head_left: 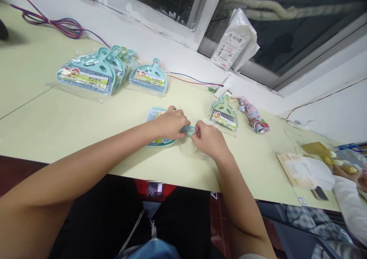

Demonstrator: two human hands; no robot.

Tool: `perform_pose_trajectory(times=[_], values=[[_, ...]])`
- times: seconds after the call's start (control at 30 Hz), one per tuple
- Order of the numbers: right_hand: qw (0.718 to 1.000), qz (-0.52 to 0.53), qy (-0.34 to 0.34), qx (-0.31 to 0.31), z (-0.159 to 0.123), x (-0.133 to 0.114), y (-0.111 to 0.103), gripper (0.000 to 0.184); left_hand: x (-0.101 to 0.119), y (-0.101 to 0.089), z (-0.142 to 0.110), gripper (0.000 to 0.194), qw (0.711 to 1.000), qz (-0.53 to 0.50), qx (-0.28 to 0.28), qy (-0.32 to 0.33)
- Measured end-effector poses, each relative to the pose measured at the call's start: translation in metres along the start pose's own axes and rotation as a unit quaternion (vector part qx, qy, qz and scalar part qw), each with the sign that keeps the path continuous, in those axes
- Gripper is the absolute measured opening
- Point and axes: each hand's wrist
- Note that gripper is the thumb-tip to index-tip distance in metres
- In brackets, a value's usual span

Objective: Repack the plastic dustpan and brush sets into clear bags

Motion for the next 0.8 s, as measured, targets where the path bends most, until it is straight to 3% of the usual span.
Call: perform_pose_trajectory(times=[0.27, 0.53, 0.8], values=[[0.999, 0.029, -0.007, 0.023, -0.001, -0.003, -0.004, 0.01, -0.002, -0.011, 0.003, 0.018, 1.0, 0.017, 0.0, 0.023], [0.997, 0.041, -0.035, 0.048, 0.0, -0.005, -0.002, 0.015, -0.001, -0.028, 0.007, 0.019, 0.994, 0.102, -0.002, 0.029], [0.99, 0.111, -0.051, 0.075, 0.003, -0.006, 0.004, 0.011, 0.007, -0.02, 0.02, 0.016, 0.996, 0.082, -0.004, 0.022]])
Point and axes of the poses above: each hand's wrist, its own z-axis towards the middle knuckle, its own y-axis out of the palm, x = y × z, and after that the axes turned 9 degrees about -x, right-handed
